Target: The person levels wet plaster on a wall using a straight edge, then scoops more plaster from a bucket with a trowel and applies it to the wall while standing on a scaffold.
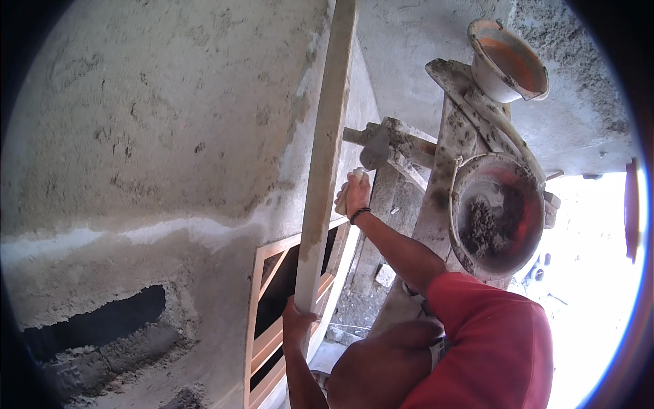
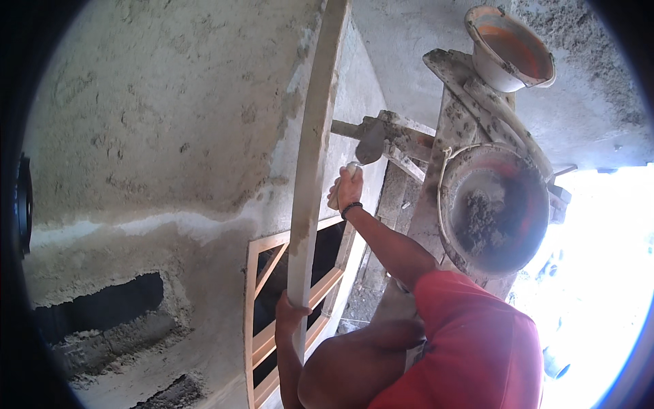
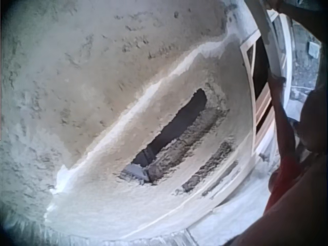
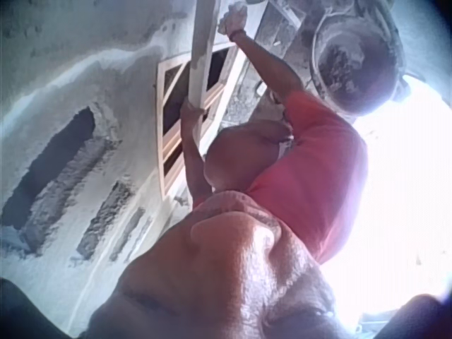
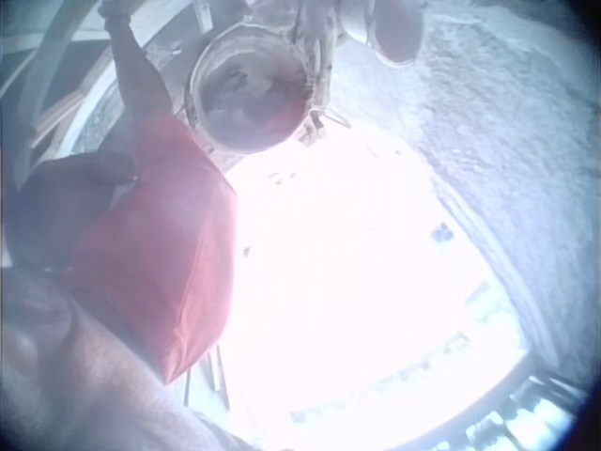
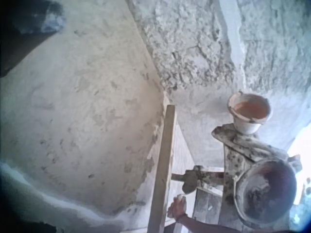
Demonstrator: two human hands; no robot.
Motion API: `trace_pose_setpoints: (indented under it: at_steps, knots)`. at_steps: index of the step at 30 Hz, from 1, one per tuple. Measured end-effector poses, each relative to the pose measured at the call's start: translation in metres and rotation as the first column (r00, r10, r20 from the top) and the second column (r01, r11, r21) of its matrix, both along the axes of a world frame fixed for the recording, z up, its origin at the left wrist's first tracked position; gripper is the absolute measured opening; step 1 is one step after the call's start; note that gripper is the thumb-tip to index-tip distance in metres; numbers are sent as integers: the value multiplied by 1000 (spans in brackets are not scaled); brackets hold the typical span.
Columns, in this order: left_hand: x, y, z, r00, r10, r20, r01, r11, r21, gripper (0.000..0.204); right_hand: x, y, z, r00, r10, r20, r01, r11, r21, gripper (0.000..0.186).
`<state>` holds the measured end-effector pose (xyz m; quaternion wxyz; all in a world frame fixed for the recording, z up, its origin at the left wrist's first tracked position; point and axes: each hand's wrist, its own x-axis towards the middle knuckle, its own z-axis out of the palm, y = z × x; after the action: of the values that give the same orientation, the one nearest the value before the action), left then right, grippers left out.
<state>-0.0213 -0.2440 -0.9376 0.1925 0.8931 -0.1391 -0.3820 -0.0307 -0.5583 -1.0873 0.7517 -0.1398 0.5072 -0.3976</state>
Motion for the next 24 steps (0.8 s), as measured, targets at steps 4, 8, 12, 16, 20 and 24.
trace_pose_setpoints:
  at_steps: [4, 8, 12, 16, 20, 24]
  knots:
    - [1, 0, -5, 1000, -31, -4, 31, 1000, -2, 62, 37, -11, -25, 952, -119, -282, 29, 952, -304, 21]
    - [2, 1, -6, 999, -34, 6, 34, 999, 28, 62, 30, -17, -2, 974, -26, -227, -32, 968, -249, 24]
    - [0, 6, -4, 1000, -3, -3, 3, 999, 35, 62, 8, -1, 9, 973, 204, -104, -225, 936, -270, 21]
    - [-1, -12, -5, 997, -75, 7, 75, 997, 15, 57, 22, -61, -67, 937, 296, 185, -226, 919, -324, 25]
    - [-1, -2, -12, 997, -69, 23, 69, 997, 22, 59, 60, -79, -41, 721, 166, 673, -234, 972, 12, 30]
    - [2, 3, -25, 992, -112, 59, 114, 993, -22, 61, 46, -82, -43, 997, -49, -62, 17, 900, -435, 26]
